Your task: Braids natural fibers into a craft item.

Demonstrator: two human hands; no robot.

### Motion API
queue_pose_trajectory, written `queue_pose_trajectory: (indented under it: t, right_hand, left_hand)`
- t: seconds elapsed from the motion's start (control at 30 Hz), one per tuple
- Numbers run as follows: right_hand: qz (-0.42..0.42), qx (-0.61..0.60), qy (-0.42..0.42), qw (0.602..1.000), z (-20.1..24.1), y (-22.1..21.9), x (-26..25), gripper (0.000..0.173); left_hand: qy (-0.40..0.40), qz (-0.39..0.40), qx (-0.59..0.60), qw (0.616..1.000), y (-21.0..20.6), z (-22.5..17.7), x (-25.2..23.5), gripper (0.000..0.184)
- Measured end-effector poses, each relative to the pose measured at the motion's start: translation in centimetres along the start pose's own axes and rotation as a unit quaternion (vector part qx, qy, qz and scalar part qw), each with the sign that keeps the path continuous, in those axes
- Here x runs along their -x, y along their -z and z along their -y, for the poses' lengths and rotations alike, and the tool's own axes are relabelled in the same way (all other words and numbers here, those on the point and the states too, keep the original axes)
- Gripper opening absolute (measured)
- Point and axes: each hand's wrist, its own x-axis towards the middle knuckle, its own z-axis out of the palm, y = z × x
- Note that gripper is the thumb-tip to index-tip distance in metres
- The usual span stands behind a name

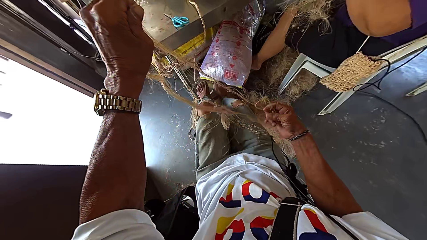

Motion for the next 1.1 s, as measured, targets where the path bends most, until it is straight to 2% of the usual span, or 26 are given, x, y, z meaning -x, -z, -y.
queue_pose_trajectory:
  t: [0.1,0.2,0.37,0.47,0.53,0.6,0.73,0.83,0.9,1.0,1.1]
  right_hand:
    - [-0.028,0.026,-0.005,0.999,-0.2,0.2,-0.1,0.021]
    - [-0.052,0.169,0.01,0.984,-0.9,0.5,-0.4,0.021]
    - [-0.081,0.394,0.007,0.915,-1.4,0.2,-0.5,0.025]
    - [-0.097,0.486,0.007,0.869,-1.5,-0.1,-0.5,0.039]
    - [-0.092,0.512,0.006,0.854,-1.6,0.0,-0.5,0.047]
    - [-0.058,0.506,-0.007,0.86,-1.9,0.6,-0.7,0.047]
    - [0.059,0.381,-0.045,0.922,-2.7,2.8,-1.1,0.043]
    - [0.068,0.346,-0.048,0.935,-2.5,3.2,-1.1,0.044]
    - [0.035,0.359,0.007,0.933,-1.7,2.7,-0.9,0.043]
    - [-0.013,0.327,0.134,0.935,1.2,-0.1,-0.2,0.037]
    - [0.017,0.267,0.244,0.932,4.9,-4.2,1.2,0.041]
  left_hand:
    - [0.01,-0.003,-0.003,1.0,0.3,1.1,-0.2,0.037]
    - [0.016,0.007,-0.009,1.0,0.2,1.9,-0.2,0.037]
    - [0.021,0.02,-0.01,1.0,-0.4,2.2,0.1,0.038]
    - [0.035,0.031,0.022,0.999,-0.7,2.5,0.3,0.04]
    - [0.045,0.029,0.061,0.997,-1.0,2.5,0.6,0.04]
    - [0.06,0.03,0.11,0.992,-1.1,1.8,0.9,0.036]
    - [0.072,0.029,0.204,0.976,-1.2,0.0,1.6,0.025]
    - [0.056,0.038,0.249,0.966,-1.0,-1.4,1.9,0.022]
    - [0.033,0.04,0.268,0.962,-0.9,-2.3,2.1,0.02]
    - [-0.004,0.039,0.309,0.95,-0.8,-3.6,2.5,0.017]
    - [-0.017,0.049,0.367,0.929,-1.1,-5.3,3.2,0.015]
